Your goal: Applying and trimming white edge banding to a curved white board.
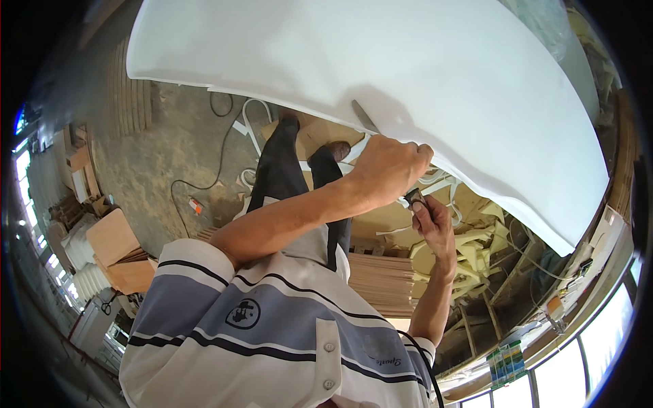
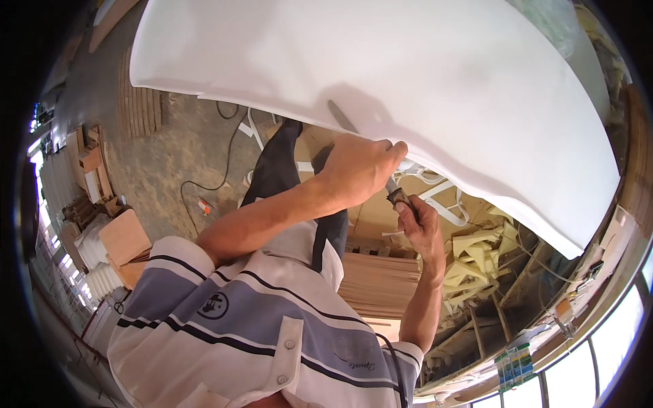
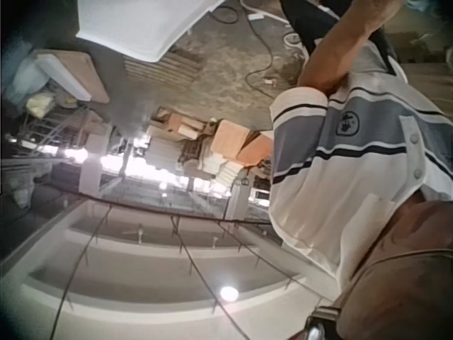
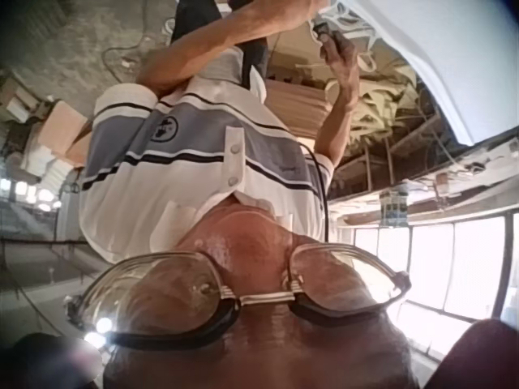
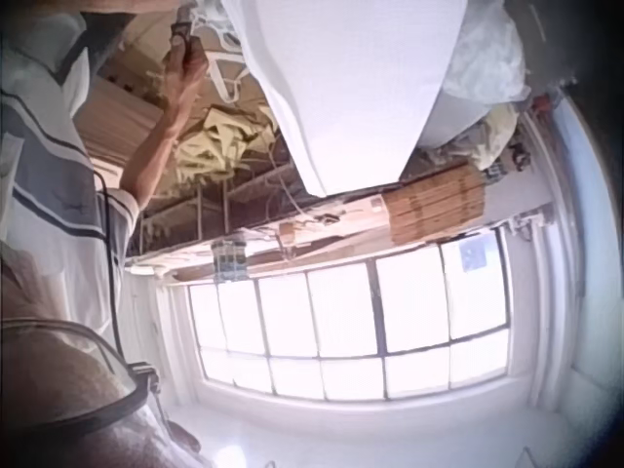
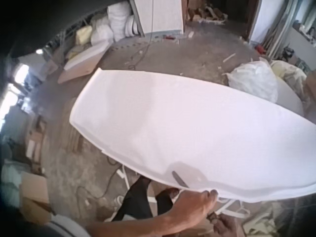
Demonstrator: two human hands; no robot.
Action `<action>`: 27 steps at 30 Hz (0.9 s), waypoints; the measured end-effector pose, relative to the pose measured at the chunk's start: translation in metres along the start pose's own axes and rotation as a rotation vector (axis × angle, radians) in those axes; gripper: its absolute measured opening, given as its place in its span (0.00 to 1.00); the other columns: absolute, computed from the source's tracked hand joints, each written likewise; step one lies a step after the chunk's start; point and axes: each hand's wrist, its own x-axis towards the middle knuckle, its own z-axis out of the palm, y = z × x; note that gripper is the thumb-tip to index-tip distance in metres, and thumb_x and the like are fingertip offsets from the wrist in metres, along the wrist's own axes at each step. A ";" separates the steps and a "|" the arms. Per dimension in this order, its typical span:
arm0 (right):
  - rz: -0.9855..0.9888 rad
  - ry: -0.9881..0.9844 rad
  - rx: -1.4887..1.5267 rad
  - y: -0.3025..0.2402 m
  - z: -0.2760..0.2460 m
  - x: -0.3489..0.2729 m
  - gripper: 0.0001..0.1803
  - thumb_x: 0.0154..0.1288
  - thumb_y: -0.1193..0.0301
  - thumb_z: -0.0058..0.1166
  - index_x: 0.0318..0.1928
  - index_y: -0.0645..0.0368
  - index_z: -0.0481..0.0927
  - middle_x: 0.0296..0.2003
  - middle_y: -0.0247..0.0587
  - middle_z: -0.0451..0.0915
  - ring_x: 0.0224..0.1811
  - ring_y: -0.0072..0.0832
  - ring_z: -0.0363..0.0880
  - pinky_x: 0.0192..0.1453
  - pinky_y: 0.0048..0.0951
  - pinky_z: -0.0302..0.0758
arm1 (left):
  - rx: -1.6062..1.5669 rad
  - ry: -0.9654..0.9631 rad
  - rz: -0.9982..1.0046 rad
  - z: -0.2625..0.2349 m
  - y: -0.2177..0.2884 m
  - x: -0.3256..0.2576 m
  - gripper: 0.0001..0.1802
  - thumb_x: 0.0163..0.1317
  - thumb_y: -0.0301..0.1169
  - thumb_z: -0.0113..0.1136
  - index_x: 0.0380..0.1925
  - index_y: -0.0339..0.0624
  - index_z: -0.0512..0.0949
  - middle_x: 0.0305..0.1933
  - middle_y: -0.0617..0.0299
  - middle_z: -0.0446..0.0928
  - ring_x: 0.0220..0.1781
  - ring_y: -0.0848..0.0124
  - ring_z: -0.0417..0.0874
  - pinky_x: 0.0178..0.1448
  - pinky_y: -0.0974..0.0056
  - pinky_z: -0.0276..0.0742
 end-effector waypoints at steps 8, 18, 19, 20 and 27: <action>-0.600 0.292 0.017 -0.001 0.068 0.047 0.09 0.66 0.69 0.59 0.35 0.64 0.79 0.20 0.35 0.77 0.20 0.21 0.72 0.27 0.29 0.71 | -0.049 -0.105 0.058 0.001 -0.001 -0.001 0.06 0.51 0.28 0.60 0.28 0.39 0.75 0.19 0.62 0.76 0.19 0.66 0.82 0.19 0.61 0.74; 0.070 -0.050 -0.116 -0.077 0.140 0.108 0.09 0.67 0.70 0.59 0.42 0.63 0.81 0.18 0.32 0.74 0.22 0.19 0.71 0.26 0.22 0.65 | -0.191 -0.008 0.176 -0.014 -0.002 0.000 0.08 0.48 0.28 0.60 0.24 0.35 0.72 0.14 0.61 0.71 0.15 0.65 0.79 0.17 0.60 0.74; -0.006 -0.006 -0.024 -0.074 0.144 0.106 0.09 0.67 0.69 0.58 0.42 0.63 0.81 0.19 0.32 0.74 0.21 0.18 0.71 0.25 0.22 0.64 | -0.184 -0.081 0.168 -0.018 -0.006 0.001 0.08 0.49 0.28 0.61 0.25 0.35 0.73 0.15 0.61 0.72 0.16 0.66 0.80 0.18 0.61 0.74; -0.080 0.057 0.078 -0.072 0.148 0.103 0.10 0.68 0.69 0.58 0.42 0.64 0.81 0.19 0.31 0.74 0.21 0.18 0.70 0.23 0.22 0.63 | -0.183 -0.165 0.177 -0.022 -0.010 0.000 0.09 0.49 0.28 0.61 0.27 0.34 0.74 0.17 0.61 0.73 0.18 0.66 0.80 0.19 0.61 0.74; -0.204 -0.006 0.105 -0.084 0.134 0.100 0.09 0.70 0.71 0.54 0.41 0.67 0.81 0.24 0.32 0.77 0.23 0.18 0.71 0.27 0.23 0.69 | -0.126 -0.100 -0.071 -0.106 -0.131 -0.092 0.09 0.50 0.35 0.68 0.32 0.53 0.79 0.32 0.63 0.77 0.31 0.62 0.82 0.37 0.58 0.78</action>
